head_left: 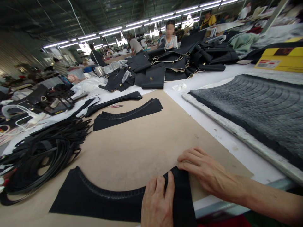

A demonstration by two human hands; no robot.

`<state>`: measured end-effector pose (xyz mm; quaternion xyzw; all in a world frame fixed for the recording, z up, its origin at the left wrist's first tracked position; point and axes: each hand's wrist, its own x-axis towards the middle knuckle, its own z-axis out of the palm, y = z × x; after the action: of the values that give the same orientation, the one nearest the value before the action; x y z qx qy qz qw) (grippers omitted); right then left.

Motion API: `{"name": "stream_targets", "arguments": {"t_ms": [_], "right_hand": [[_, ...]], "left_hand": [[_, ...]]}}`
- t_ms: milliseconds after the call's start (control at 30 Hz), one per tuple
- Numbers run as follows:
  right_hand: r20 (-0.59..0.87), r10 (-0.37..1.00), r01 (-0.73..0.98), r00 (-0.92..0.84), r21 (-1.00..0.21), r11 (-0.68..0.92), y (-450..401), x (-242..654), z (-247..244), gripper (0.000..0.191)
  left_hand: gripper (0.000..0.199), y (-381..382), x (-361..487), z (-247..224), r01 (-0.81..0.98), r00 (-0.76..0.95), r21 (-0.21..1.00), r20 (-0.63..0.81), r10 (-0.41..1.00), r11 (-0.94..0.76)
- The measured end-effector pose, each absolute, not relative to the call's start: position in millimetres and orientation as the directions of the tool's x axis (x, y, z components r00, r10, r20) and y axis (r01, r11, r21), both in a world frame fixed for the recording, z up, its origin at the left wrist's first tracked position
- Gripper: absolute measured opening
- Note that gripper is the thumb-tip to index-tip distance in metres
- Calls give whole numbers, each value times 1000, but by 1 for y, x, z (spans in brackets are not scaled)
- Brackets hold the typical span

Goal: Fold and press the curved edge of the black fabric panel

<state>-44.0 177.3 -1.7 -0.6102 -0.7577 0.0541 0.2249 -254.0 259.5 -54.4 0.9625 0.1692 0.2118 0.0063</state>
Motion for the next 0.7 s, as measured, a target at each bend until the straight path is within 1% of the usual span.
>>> {"name": "stream_targets", "arguments": {"t_ms": [100,267,433,567,633,700], "right_hand": [[290,950,899,-117,-376,226,180,-48,1,48],[207,965,896,-162,-379,232,179,-60,-2,57],[217,962,914,-168,-332,234,171,-53,-11,53],[239,965,938,-106,-297,177,162,-43,-13,47],[278,954,941,-115,-278,195,160,-46,-15,50],[339,923,938,-182,-223,266,166,-53,-20,52]], "left_hand": [[52,260,-254,-55,320,857,71,404,321,-945],[53,261,-255,-54,327,854,48,412,317,-944],[46,259,-256,-52,340,828,16,469,307,-940],[39,258,-257,-55,337,816,-32,510,274,-941],[37,258,-260,-53,325,839,-68,482,254,-943],[34,258,-267,-44,258,907,-116,372,199,-959]]}}
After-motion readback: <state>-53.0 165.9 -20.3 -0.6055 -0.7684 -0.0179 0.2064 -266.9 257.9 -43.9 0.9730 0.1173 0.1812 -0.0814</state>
